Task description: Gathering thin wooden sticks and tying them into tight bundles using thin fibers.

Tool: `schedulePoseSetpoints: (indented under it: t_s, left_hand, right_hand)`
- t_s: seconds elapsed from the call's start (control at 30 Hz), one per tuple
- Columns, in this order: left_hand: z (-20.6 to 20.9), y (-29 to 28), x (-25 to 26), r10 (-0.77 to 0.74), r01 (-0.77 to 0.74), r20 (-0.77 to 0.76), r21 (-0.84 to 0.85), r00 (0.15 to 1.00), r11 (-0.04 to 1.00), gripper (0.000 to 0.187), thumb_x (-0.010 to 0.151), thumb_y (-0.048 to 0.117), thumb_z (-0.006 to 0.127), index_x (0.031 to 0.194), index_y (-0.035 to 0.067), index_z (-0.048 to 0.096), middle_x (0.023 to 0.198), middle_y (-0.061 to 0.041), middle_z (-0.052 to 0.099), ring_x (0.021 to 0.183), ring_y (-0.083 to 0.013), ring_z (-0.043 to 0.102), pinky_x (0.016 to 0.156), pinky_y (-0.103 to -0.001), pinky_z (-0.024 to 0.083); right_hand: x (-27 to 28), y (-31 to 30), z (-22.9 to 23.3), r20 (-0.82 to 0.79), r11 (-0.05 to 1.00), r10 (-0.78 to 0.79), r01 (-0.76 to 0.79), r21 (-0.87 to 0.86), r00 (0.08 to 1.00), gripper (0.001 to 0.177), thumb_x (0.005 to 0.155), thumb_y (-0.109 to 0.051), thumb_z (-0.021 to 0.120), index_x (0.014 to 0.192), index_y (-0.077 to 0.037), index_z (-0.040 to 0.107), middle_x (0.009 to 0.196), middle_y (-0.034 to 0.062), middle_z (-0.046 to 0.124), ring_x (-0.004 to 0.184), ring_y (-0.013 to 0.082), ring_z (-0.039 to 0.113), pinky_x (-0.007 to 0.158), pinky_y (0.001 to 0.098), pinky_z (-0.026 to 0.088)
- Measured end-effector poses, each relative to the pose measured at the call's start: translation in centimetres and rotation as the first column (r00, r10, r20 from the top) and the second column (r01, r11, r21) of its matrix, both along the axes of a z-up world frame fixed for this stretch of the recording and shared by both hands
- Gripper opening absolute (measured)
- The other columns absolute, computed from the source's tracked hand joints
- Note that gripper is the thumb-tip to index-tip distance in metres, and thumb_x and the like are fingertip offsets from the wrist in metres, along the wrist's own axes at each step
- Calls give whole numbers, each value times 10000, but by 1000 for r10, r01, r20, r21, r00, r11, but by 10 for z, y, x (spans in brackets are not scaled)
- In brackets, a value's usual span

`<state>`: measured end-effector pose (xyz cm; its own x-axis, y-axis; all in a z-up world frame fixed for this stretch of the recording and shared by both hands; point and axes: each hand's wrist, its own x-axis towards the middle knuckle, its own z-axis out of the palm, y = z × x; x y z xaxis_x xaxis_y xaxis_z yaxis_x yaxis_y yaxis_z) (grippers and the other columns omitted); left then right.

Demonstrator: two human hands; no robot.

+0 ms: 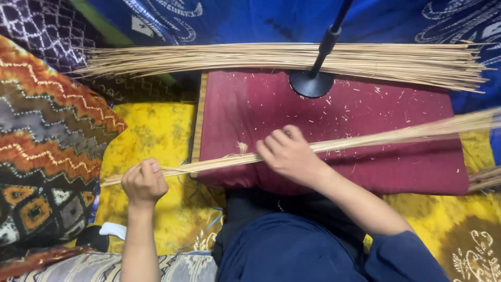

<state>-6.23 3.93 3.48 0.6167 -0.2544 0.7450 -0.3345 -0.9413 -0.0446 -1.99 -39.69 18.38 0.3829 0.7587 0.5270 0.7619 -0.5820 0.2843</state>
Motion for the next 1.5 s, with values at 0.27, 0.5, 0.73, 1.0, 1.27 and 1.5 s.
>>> schedulePoseSetpoints:
  t_s: [0.27,0.5,0.73,1.0,1.27,1.5]
  left_hand:
    - [0,-1,-12,30,-36,-37,-193,999,980,268,1057,187,416,885,65,582,544,-109,455,564,-387,631,596,-413,522]
    - [-11,-22,2,-1,-8,-29,-307,1000,952,254,1051,169,418,869,99,582,526,-68,499,538,-364,639,598,-382,523]
    - [-21,-67,22,-49,44,-5,-370,999,928,242,1045,171,439,845,113,563,534,-66,536,534,-356,649,594,-381,531]
    - [24,-134,28,-75,41,-32,-595,997,803,246,1053,168,378,889,122,557,575,-65,596,559,-375,667,590,-401,538]
    - [121,-215,25,-305,115,-126,-740,944,663,185,1048,51,263,947,48,418,562,10,480,348,-114,369,307,-246,277]
    - [169,-268,36,-492,160,-139,-841,859,517,233,1098,168,225,1015,56,411,606,-10,531,395,-94,339,354,-253,278]
  right_hand:
    - [-24,-91,-39,266,903,-126,0,429,956,261,1003,-364,674,1211,-225,747,1190,72,718,1128,292,580,1146,624,265]
    - [-19,-119,-106,-48,492,114,-15,870,992,773,881,-404,770,1313,82,351,1361,317,401,1249,430,469,1141,547,333]
    - [-12,-47,-7,-136,70,651,120,990,747,969,925,-239,719,1608,-170,34,1475,343,443,1140,481,673,999,548,585]
    - [3,-36,62,-55,45,781,31,998,622,153,1130,-234,363,1156,-87,333,690,202,579,755,441,741,743,446,632]
    - [-8,-34,114,-263,319,805,-15,948,532,259,1176,-319,391,1333,-113,369,1075,149,672,1069,296,716,1072,481,637]
    - [-3,-42,92,-401,436,813,15,900,423,509,1145,-354,476,1550,-58,390,1475,180,592,1420,309,601,1278,466,526]
